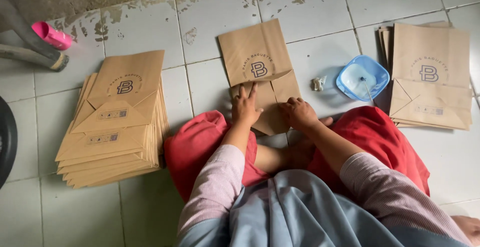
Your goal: The person sits on the floor and assembles flat paper bags by folding the bottom flaps and applying glue with a brush to seal them. They repeatedly pick up a flat bag, fold it into shape, apply adhesive to the seams, and press the flaps together to form a finished bag.
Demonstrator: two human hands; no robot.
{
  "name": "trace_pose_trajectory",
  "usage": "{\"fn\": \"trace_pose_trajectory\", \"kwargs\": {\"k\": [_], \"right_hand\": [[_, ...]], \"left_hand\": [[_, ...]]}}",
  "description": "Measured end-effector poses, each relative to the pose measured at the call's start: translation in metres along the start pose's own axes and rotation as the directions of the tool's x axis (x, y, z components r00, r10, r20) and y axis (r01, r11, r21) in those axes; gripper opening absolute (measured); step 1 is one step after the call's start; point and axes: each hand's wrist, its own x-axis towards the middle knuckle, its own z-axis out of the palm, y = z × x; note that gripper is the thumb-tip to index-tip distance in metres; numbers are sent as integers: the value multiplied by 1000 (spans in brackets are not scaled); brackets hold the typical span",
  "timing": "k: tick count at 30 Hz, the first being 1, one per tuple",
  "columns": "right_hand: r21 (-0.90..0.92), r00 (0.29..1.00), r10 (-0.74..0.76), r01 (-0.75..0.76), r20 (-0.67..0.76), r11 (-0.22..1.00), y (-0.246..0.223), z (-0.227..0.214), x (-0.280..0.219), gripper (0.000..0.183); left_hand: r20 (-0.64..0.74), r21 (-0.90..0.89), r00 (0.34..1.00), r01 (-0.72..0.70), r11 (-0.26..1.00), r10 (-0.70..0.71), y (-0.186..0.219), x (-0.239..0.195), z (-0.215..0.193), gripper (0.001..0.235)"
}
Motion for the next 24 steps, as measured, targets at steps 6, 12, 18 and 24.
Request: {"fn": "trace_pose_trajectory", "kwargs": {"k": [6, 12, 18, 24], "right_hand": [[-38, 1000, 29, -30, -12, 999, 0, 15, 9, 55], [92, 992, 120, -116, -33, 989, -17, -10, 12, 63], [119, 951, 303, -308, 61, 944, -17, -20, 34, 89], [77, 917, 391, -397, 82, 915, -29, -34, 57, 101]], "left_hand": [[-92, -86, 995, 31, 996, -39, -9, 14, 4, 117], [-66, -103, 997, 31, 994, -38, -21, 27, 10, 127], [10, -51, 996, 91, 995, -91, -9, 21, -6, 111], [-51, -17, 996, 70, 997, -70, -6, 22, 1, 108]]}}
